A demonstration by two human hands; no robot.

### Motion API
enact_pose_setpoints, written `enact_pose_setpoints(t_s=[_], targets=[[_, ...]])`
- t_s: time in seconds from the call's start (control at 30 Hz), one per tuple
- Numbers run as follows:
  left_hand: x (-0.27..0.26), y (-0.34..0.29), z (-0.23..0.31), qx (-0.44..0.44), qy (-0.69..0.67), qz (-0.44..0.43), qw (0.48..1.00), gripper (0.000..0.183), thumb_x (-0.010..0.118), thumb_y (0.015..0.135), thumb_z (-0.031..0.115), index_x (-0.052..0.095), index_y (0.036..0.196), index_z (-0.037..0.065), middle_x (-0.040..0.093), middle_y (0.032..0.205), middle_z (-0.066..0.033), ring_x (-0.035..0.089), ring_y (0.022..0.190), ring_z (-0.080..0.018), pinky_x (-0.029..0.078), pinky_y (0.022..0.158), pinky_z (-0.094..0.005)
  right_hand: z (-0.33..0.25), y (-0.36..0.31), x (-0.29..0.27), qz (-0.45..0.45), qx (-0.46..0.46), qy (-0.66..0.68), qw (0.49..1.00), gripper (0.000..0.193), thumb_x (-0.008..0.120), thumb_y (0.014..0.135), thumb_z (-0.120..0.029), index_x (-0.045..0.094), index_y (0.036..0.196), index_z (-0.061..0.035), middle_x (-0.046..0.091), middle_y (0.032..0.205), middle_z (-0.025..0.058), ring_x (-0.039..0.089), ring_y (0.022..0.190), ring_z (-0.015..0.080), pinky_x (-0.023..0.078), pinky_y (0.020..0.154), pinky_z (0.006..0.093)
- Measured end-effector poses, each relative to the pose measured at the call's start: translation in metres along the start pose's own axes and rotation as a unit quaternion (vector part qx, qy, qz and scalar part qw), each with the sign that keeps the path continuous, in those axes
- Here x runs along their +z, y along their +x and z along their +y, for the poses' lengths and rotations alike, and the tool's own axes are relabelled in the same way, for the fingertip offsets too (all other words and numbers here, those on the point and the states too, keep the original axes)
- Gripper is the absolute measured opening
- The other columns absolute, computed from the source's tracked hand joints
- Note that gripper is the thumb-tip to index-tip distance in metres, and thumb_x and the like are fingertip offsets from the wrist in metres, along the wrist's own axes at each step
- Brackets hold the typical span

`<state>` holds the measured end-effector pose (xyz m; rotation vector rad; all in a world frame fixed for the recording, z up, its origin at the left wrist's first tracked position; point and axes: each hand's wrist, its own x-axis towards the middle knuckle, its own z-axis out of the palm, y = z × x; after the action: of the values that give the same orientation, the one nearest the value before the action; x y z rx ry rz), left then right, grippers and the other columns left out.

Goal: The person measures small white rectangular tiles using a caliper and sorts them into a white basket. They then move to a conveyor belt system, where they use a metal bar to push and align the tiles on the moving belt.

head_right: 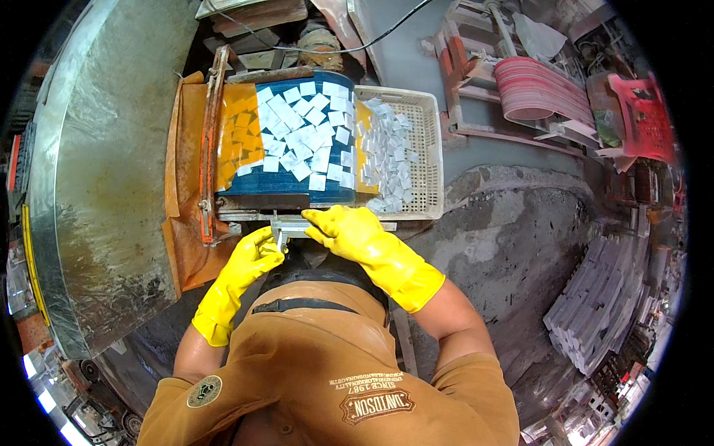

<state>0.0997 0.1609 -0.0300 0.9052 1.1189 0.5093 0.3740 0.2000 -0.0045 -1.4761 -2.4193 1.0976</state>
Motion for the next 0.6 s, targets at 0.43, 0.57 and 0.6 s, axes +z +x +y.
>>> enact_pose_setpoints(t_s=[0.43, 0.57, 0.6], targets=[[-0.080, 0.093, -0.140, -0.142, 0.090, 0.114, 0.979, 0.054, 0.086, 0.082, 0.007, 0.063, 0.130, 0.000, 0.072, 0.105, -0.0094, 0.067, 0.092, -0.0162, 0.054, 0.081, -0.0281, 0.051, -0.050, 0.042, 0.142, 0.298, 0.414, 0.848, 0.040, 0.066, 0.101, -0.024, 0.063, 0.138, -0.0073, 0.072, 0.100, 0.0054, 0.061, 0.075, 0.0089, 0.050, 0.068, 0.0248], [-0.114, 0.143, -0.163, -0.161, 0.189, 0.209, 0.946, 0.062, 0.091, 0.078, 0.015, 0.061, 0.128, -0.005, 0.073, 0.093, -0.0098, 0.066, 0.080, -0.0155, 0.054, 0.072, -0.0294, 0.061, -0.085, 0.053, 0.130, 0.333, 0.408, 0.840, 0.041, 0.067, 0.101, -0.022, 0.062, 0.138, -0.0079, 0.071, 0.095, 0.0011, 0.055, 0.068, 0.0058, 0.047, 0.062, 0.0234], [-0.120, 0.157, -0.168, -0.154, 0.170, 0.219, 0.948, 0.062, 0.091, 0.078, 0.016, 0.061, 0.127, -0.006, 0.073, 0.092, -0.0104, 0.066, 0.076, -0.0157, 0.054, 0.070, -0.0297, 0.061, -0.091, 0.055, 0.122, 0.348, 0.397, 0.840, 0.040, 0.066, 0.101, -0.021, 0.062, 0.139, -0.0069, 0.071, 0.096, 0.0019, 0.056, 0.068, 0.0065, 0.047, 0.062, 0.0236]])
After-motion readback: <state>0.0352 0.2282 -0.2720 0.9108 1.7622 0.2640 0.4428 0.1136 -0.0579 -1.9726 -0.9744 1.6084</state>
